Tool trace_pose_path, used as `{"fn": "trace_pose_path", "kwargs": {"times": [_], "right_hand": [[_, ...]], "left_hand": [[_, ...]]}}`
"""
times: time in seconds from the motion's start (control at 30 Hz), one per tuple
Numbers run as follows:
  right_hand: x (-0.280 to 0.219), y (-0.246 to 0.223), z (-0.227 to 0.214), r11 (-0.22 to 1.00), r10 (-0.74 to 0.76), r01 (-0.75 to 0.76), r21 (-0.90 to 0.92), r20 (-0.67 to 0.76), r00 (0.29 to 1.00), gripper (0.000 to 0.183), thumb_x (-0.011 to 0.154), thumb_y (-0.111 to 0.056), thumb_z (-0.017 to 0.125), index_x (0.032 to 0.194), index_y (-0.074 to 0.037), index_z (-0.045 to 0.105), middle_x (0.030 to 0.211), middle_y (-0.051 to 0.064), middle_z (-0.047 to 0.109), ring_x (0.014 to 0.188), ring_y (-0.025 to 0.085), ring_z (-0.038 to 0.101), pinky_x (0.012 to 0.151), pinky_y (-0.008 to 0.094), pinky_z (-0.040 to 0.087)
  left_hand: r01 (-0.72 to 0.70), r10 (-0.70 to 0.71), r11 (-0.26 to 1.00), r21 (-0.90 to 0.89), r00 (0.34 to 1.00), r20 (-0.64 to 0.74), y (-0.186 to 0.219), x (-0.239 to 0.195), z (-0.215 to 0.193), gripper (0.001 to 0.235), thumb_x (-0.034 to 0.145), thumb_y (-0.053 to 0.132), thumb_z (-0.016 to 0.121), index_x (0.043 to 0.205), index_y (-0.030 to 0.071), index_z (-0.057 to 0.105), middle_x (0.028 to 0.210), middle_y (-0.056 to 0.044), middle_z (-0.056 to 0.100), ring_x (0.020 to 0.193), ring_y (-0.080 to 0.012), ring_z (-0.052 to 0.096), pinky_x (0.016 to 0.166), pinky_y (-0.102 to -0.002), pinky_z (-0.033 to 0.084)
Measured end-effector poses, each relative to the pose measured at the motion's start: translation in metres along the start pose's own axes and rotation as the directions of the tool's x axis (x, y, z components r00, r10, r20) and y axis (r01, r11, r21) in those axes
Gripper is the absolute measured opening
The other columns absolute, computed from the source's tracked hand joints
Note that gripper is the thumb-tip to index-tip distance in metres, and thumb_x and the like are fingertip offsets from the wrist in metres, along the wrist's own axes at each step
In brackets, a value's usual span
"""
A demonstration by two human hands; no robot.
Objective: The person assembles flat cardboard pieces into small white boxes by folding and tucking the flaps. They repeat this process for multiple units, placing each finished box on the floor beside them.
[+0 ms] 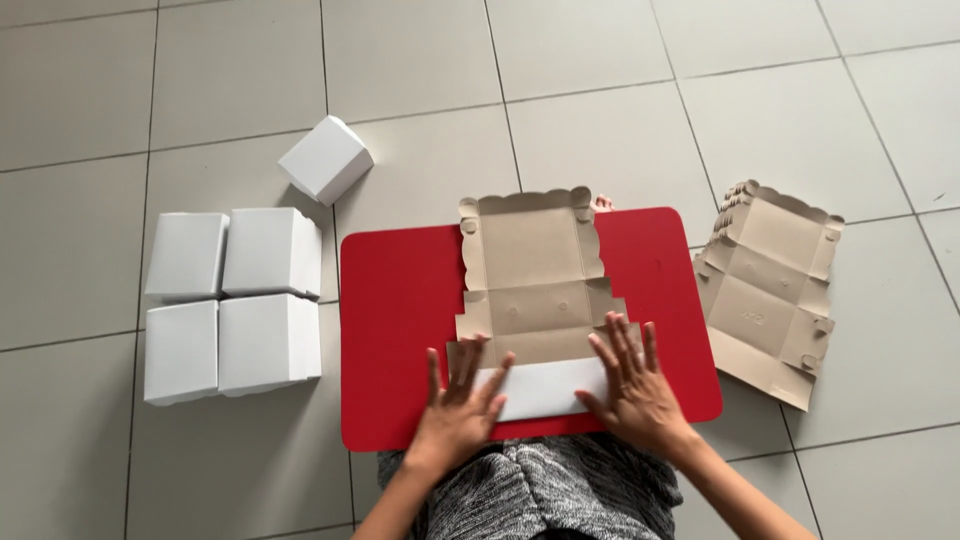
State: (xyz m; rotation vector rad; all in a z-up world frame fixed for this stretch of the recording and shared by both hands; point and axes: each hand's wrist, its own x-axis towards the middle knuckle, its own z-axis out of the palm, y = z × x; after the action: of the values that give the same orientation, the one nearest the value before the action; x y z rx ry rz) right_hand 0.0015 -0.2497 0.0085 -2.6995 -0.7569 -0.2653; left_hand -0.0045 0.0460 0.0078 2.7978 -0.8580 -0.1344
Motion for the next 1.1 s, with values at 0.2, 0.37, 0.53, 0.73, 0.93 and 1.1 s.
{"fn": "trace_pose_path", "kwargs": {"times": [0.2, 0.37, 0.53, 0.73, 0.93, 1.1], "right_hand": [[-0.020, 0.004, -0.022, 0.992, -0.103, 0.107, -0.064, 0.059, 0.993, 0.100, 0.085, -0.074, 0.059, 0.160, -0.017, 0.028, 0.171, 0.026, 0.002, 0.160, 0.038, 0.001, 0.129, 0.055, 0.004], [-0.059, 0.025, -0.018, 0.985, -0.172, 0.173, -0.002, 0.034, 0.984, 0.078, 0.084, -0.056, 0.072, 0.149, -0.021, 0.048, 0.165, 0.023, 0.029, 0.154, 0.036, 0.030, 0.128, 0.051, 0.023], [-0.064, 0.035, -0.018, 0.862, 0.038, -0.014, 0.506, -0.036, 0.999, 0.051, 0.079, 0.006, 0.072, 0.125, -0.018, 0.072, 0.148, 0.012, 0.060, 0.143, 0.031, 0.053, 0.128, 0.050, 0.030], [-0.022, 0.027, -0.020, 0.701, 0.425, -0.257, 0.665, -0.100, 0.900, 0.011, 0.091, -0.013, 0.072, 0.101, -0.014, 0.076, 0.100, 0.000, 0.082, 0.103, 0.020, 0.077, 0.099, 0.031, 0.051], [0.023, 0.024, 0.005, 0.400, 0.773, -0.547, 0.735, 0.051, 0.633, 0.063, 0.082, -0.027, 0.081, 0.134, -0.014, 0.048, 0.098, 0.008, 0.071, 0.071, 0.014, 0.057, 0.066, 0.026, 0.049], [0.045, 0.010, 0.024, 0.915, 0.403, -0.380, 0.136, -0.363, 0.840, 0.088, 0.074, -0.008, 0.077, 0.155, -0.002, 0.042, 0.165, 0.022, 0.034, 0.144, 0.041, 0.037, 0.109, 0.048, 0.032]], "left_hand": [[-0.078, 0.119, 0.975, 0.207, 0.975, -0.189, -0.024, -0.037, 0.003, 0.083, 0.099, 0.070, 0.036, 0.165, 0.025, 0.015, 0.174, -0.008, 0.001, 0.161, -0.0234, -0.003, 0.129, -0.052, -0.006], [-0.177, 0.202, 0.974, 0.141, 0.960, -0.192, -0.035, -0.061, 0.008, 0.091, 0.087, 0.056, 0.065, 0.161, 0.017, 0.030, 0.170, -0.013, 0.020, 0.157, -0.0280, 0.020, 0.129, -0.053, 0.004], [-0.218, 0.177, 0.954, -0.204, 0.963, -0.202, -0.034, -0.067, 0.012, 0.081, 0.076, 0.013, 0.079, 0.151, 0.012, 0.049, 0.160, -0.017, 0.042, 0.148, -0.0346, 0.039, 0.125, -0.057, 0.012], [-0.063, -0.257, 0.773, -0.632, 0.879, -0.401, -0.026, -0.029, 0.011, 0.014, 0.096, 0.019, 0.066, 0.109, 0.014, 0.066, 0.115, -0.007, 0.078, 0.127, -0.0332, 0.063, 0.125, -0.059, 0.018], [0.289, -0.587, 0.627, -0.724, 0.786, -0.195, -0.033, 0.008, 0.022, 0.040, 0.097, 0.048, 0.061, 0.105, 0.008, 0.062, 0.107, -0.010, 0.069, 0.139, -0.0440, 0.043, 0.115, -0.053, 0.036], [0.380, -0.484, 0.875, -0.300, 0.709, -0.513, -0.031, 0.048, 0.043, 0.106, 0.084, 0.030, 0.076, 0.163, -0.002, 0.013, 0.164, -0.030, 0.024, 0.149, -0.0480, 0.027, 0.116, -0.059, 0.025]]}}
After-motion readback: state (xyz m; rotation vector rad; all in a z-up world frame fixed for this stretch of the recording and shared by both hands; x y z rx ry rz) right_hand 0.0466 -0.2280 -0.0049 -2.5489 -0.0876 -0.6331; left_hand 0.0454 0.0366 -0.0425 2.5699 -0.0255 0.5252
